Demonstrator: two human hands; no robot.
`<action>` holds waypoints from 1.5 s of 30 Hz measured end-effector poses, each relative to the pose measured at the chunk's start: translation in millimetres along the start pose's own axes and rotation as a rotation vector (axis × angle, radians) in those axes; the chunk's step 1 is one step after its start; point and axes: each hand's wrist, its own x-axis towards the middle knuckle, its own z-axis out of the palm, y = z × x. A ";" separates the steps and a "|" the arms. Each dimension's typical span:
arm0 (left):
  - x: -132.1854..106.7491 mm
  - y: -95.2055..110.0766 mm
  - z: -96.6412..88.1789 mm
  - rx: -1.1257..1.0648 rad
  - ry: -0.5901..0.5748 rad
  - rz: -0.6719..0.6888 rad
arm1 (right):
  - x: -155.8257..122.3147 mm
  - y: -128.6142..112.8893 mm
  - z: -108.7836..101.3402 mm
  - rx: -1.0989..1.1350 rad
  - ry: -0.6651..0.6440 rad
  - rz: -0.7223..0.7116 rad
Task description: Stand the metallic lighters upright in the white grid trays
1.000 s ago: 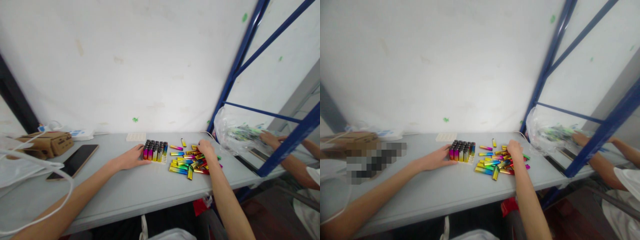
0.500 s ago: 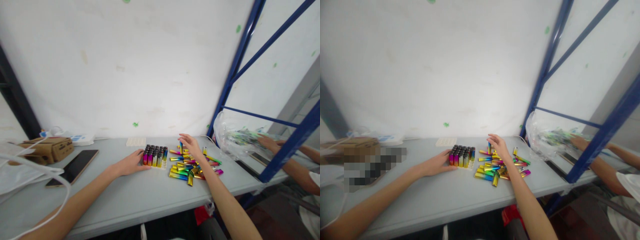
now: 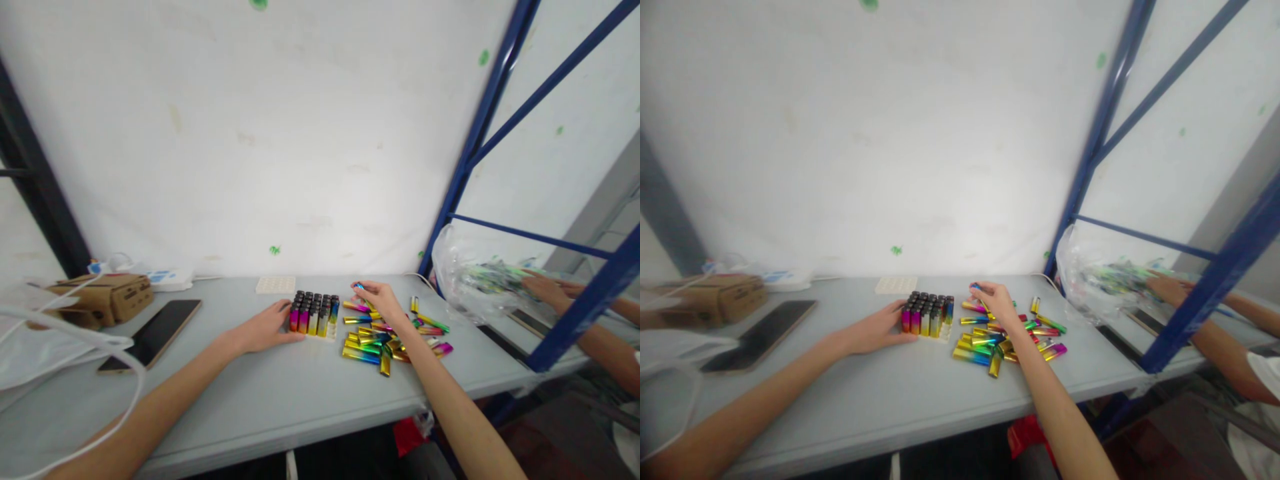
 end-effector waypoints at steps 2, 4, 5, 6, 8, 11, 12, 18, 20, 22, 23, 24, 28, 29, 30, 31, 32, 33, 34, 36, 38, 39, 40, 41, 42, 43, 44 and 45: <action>0.2 0.6 -0.4 0.011 -0.008 0.000 | -3.0 -2.9 2.7 -0.008 -0.018 0.021; 0.4 1.0 -0.7 0.012 -0.012 -0.004 | -5.5 -4.9 6.8 0.041 -0.040 0.030; 0.5 1.2 -0.7 0.010 -0.011 -0.003 | -6.7 -5.6 9.4 0.087 -0.063 0.043; 0.6 1.2 -0.7 0.005 -0.006 0.001 | -7.9 -6.1 12.3 0.138 -0.093 0.063; 0.8 1.1 -0.5 -0.004 0.002 0.013 | -9.7 -7.0 18.4 0.220 -0.153 0.116; 1.0 0.8 0.0 -0.010 0.007 0.018 | -9.4 -8.6 25.6 0.279 -0.207 0.175; 1.1 0.7 0.2 -0.010 0.005 0.016 | -8.2 -9.2 27.1 0.298 -0.210 0.196; 2.0 2.1 -0.4 -0.003 -0.015 -0.019 | -1.1 -9.6 29.6 0.240 -0.008 0.278; 1.9 3.0 -1.2 -0.005 -0.019 -0.019 | -2.1 -8.9 30.7 0.194 0.074 0.223; 1.6 3.7 -1.9 -0.002 -0.021 -0.021 | -4.0 -8.7 32.7 0.173 0.113 0.183; 1.4 3.8 -2.1 -0.001 -0.022 -0.020 | -4.7 -8.7 33.9 0.178 0.111 0.170; 1.3 3.7 -2.2 -0.001 -0.020 -0.018 | -5.3 -9.0 35.2 0.191 0.096 0.162; 1.3 2.2 -1.7 0.001 -0.017 -0.005 | -6.1 -10.5 40.1 0.241 0.011 0.183; 1.5 1.8 -1.5 0.005 -0.020 -0.006 | -6.4 -10.7 41.2 0.241 0.005 0.186; 1.6 1.6 -1.3 0.008 -0.022 -0.007 | -6.8 -10.8 42.0 0.235 0.006 0.181; 1.7 1.5 -1.2 0.011 -0.022 -0.006 | -7.3 -10.7 42.7 0.222 0.014 0.169; 1.7 1.6 -1.2 0.012 -0.019 -0.003 | -7.9 -10.4 43.2 0.199 0.024 0.152; 1.8 1.9 -1.3 0.010 -0.015 0.001 | -8.4 -9.8 43.3 0.170 0.032 0.135; 1.8 2.3 -1.4 0.007 -0.011 0.006 | -8.9 -9.1 43.3 0.135 0.036 0.117; 1.6 3.2 -1.9 0.001 -0.013 0.012 | -9.3 -7.2 42.6 0.063 0.039 0.093; 1.5 3.8 -2.2 -0.004 -0.018 0.011 | -8.9 -5.4 41.6 0.030 0.026 0.093; 1.5 3.8 -2.2 -0.006 -0.018 0.010 | -8.7 -4.9 41.3 0.031 0.013 0.106; 1.4 3.5 -2.0 -0.009 -0.015 0.009 | -8.5 -4.9 41.0 0.040 -0.006 0.124; 1.4 3.0 -1.7 -0.012 -0.010 0.010 | -8.6 -5.4 40.8 0.055 -0.028 0.137; 1.5 2.4 -1.2 -0.014 -0.004 0.010 | -8.9 -6.5 40.6 0.068 -0.050 0.135; 1.5 1.7 -0.7 -0.014 0.000 0.010 | -9.6 -8.0 40.4 0.077 -0.068 0.114; 1.5 1.1 -0.2 -0.012 0.002 0.008 | -10.4 -10.0 40.1 0.077 -0.082 0.076; 1.6 0.5 0.2 -0.010 0.000 0.007 | -11.4 -12.2 39.6 0.064 -0.094 0.023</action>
